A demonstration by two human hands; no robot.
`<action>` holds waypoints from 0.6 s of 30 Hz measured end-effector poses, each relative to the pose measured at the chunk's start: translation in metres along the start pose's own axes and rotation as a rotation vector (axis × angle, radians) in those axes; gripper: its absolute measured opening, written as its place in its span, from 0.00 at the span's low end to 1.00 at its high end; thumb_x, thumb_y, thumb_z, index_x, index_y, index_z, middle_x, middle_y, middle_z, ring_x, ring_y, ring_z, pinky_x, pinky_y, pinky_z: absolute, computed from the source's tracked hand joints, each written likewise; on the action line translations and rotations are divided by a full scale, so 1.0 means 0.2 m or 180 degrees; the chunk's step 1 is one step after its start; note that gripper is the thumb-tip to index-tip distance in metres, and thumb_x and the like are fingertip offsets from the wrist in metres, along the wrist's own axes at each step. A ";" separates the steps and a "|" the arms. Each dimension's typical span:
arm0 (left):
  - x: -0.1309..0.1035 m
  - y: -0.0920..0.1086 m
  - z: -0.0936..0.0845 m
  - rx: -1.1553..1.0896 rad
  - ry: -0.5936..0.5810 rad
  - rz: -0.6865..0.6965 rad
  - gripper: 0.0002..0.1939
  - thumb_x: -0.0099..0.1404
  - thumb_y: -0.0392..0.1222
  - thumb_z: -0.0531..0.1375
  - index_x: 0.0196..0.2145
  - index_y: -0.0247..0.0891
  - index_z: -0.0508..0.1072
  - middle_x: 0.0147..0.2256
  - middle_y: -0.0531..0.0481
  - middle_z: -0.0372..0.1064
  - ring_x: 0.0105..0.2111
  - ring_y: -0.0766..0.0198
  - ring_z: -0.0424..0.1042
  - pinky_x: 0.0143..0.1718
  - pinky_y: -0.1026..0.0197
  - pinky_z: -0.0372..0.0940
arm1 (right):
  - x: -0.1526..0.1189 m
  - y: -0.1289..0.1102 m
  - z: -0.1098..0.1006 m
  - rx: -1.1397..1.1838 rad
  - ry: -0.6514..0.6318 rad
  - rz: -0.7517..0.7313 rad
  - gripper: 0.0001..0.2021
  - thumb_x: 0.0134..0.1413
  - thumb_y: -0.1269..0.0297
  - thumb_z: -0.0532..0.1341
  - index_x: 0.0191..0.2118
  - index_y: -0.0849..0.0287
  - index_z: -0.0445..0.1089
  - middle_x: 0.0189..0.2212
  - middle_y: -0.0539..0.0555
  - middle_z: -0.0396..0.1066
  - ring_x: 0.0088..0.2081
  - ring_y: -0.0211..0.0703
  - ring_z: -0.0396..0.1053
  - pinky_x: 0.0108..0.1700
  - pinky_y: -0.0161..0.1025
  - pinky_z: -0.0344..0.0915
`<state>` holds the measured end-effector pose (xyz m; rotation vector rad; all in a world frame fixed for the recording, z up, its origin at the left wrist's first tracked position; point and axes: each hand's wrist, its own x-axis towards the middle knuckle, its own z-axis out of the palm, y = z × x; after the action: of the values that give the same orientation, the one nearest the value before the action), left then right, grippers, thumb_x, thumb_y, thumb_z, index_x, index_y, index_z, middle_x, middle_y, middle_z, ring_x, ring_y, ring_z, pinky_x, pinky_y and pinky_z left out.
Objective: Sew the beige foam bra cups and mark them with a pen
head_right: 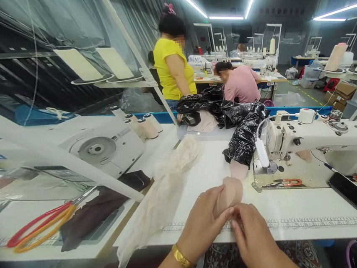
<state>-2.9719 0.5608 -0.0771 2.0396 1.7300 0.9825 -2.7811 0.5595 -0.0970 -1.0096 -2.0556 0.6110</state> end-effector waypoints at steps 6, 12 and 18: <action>0.02 -0.06 -0.08 0.0106 -0.0530 0.0575 0.29 0.64 0.33 0.58 0.62 0.42 0.67 0.63 0.41 0.67 0.60 0.45 0.68 0.61 0.39 0.64 | 0.02 -0.01 -0.14 0.0304 -0.0408 0.0255 0.12 0.70 0.65 0.54 0.55 0.53 0.66 0.44 0.56 0.78 0.44 0.48 0.77 0.48 0.44 0.74; 0.02 -0.11 -0.16 0.0242 -0.0821 0.0821 0.40 0.56 0.24 0.56 0.65 0.47 0.65 0.66 0.46 0.64 0.62 0.48 0.67 0.62 0.42 0.64 | 0.21 0.17 -0.33 -0.0390 -0.0068 0.0017 0.14 0.69 0.66 0.53 0.54 0.54 0.71 0.49 0.59 0.77 0.51 0.53 0.74 0.52 0.51 0.73; -0.03 -0.05 -0.04 0.0369 -0.0352 0.0310 0.45 0.59 0.47 0.69 0.70 0.42 0.57 0.69 0.34 0.56 0.66 0.36 0.60 0.63 0.33 0.61 | 0.38 0.26 -0.23 -0.0466 -0.0189 -0.0295 0.18 0.63 0.73 0.56 0.55 0.55 0.71 0.44 0.58 0.76 0.45 0.51 0.74 0.47 0.51 0.74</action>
<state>-2.9846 0.5557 -0.0791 2.2247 1.6804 0.7972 -2.7513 0.6542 -0.0726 -0.9825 -2.2122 0.4530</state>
